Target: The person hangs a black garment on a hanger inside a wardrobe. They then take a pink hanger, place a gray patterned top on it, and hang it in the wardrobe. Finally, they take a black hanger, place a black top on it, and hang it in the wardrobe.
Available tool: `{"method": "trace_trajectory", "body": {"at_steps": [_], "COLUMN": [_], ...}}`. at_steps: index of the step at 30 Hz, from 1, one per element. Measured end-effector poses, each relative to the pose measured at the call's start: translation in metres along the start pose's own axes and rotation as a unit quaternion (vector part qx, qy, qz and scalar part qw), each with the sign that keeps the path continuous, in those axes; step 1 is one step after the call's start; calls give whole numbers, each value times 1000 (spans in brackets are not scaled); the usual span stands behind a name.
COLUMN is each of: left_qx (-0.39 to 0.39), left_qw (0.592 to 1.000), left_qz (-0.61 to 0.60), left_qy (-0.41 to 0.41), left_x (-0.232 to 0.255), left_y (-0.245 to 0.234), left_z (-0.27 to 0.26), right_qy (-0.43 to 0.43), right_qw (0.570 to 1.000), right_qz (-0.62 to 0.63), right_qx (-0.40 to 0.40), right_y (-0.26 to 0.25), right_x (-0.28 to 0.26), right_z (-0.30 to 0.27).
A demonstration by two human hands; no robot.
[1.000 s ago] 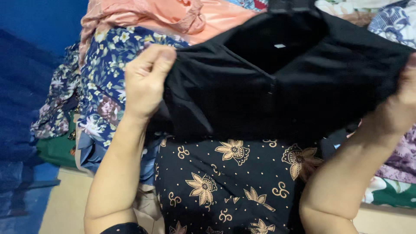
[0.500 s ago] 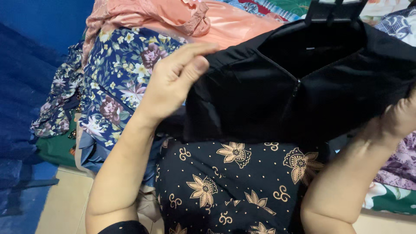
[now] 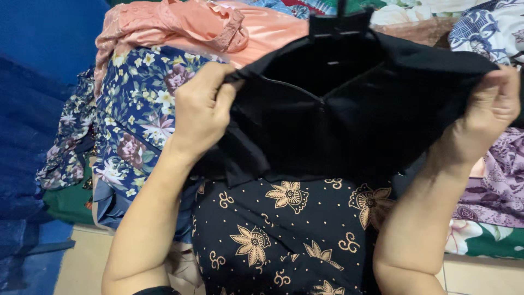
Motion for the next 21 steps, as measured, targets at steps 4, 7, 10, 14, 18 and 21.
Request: {"method": "trace_trajectory", "body": {"at_steps": [4,7,10,14,18,21], "left_qx": [65,105,150,181,185,200], "left_qw": [998,994,986,978,982,980], "left_qz": [16,37,67,97,35,8], "left_qy": [1,3,11,50,35,17], "left_x": [-14,-26,-34,-43,-77,-109], "left_y": [-19,-39,-62,-99,-141,-172], "left_z": [-4,-1,5,14,17,16], "right_qy": [87,18,5,67,73,88], "right_qw": [990,971,933,919,892,864], "right_qz": [-109,-226,-351,-368,-409,-403], "right_qx": [-10,-70,-78,-126,-176,-289], "right_y": [30,51,48,49,63,68], "right_x": [-8,-6,16,70,131,181], "right_z": [9,13,7,-4,-24,-35]}}
Point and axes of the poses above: each hand's wrist, its own z-axis towards the middle knuckle, its own y-axis out of the palm, x = y × z, the point moved 7 cm from there along z, towards the middle knuckle, and after that the axes turned 7 degrees about -x, right-handed, at the moved point
